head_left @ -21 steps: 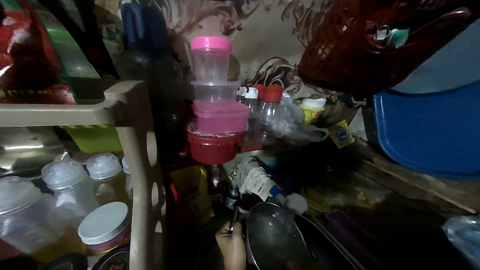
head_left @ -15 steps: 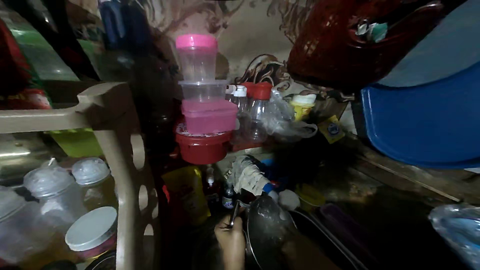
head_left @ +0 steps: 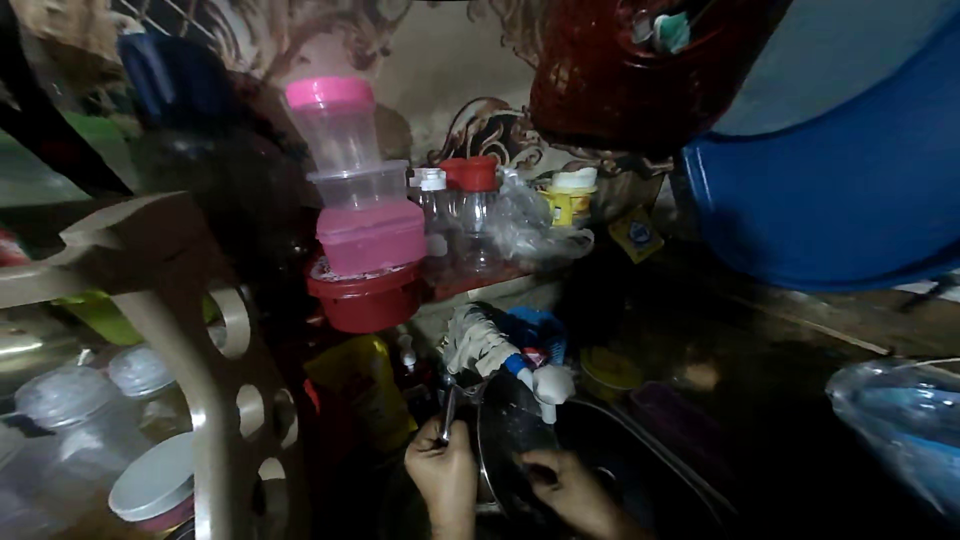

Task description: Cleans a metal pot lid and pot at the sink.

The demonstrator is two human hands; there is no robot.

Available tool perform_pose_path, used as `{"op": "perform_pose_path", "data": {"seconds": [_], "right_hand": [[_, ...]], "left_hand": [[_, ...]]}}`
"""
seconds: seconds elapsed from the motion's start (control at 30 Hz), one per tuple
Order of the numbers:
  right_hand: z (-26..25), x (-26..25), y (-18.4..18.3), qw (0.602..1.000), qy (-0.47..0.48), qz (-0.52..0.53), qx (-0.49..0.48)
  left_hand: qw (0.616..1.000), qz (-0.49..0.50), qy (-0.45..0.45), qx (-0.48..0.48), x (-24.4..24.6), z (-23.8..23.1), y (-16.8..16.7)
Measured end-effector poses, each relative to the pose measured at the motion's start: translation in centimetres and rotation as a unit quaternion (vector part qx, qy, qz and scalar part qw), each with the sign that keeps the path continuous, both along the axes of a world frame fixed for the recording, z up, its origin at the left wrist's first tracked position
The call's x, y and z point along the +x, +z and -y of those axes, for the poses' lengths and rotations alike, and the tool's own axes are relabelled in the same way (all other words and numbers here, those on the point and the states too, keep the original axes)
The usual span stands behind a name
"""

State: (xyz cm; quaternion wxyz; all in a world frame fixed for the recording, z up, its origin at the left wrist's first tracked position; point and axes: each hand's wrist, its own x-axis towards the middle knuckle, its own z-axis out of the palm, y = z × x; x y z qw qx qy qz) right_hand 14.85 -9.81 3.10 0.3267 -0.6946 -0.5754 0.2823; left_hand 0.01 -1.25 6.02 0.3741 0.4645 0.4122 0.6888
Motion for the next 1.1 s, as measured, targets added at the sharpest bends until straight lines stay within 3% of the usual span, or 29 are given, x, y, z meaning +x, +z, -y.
{"op": "perform_pose_path", "data": {"seconds": [0.1,0.27,0.4,0.6,0.7,0.83,1.03,1.1], "right_hand": [[1.8,1.0,-0.8,0.986,-0.137,-0.043,0.082],[4.6,-0.1,-5.8,0.958,-0.261,-0.104,0.049],[5.2,-2.4,-7.3,0.972,-0.198,-0.122,-0.029],[3.1,-3.9,-8.4,0.985,-0.124,-0.085,-0.085],[2.5,-3.9,-8.0,0.989,-0.096,-0.057,-0.101],[2.5,-3.9,-5.9,0.992,-0.037,-0.008,-0.118],[2.1,-3.9,-4.5,0.983,-0.030,0.002,-0.182],[2.3,-4.1,-1.6,0.972,-0.023,-0.002,-0.234]], "left_hand": [[0.999,-0.028,0.031,0.018,-1.1,0.0,1.0],[0.991,-0.106,0.071,0.048,-2.5,0.3,1.9],[0.991,-0.109,0.072,-0.012,-3.1,1.1,3.0],[0.980,-0.171,0.068,0.078,-2.5,2.8,3.5],[0.950,-0.228,0.060,0.205,-2.2,2.7,3.2],[0.896,-0.317,0.087,0.298,-2.0,3.4,4.4],[0.855,-0.373,0.083,0.352,-2.6,4.1,4.8],[0.846,-0.388,0.080,0.356,-3.0,4.3,4.9]]}}
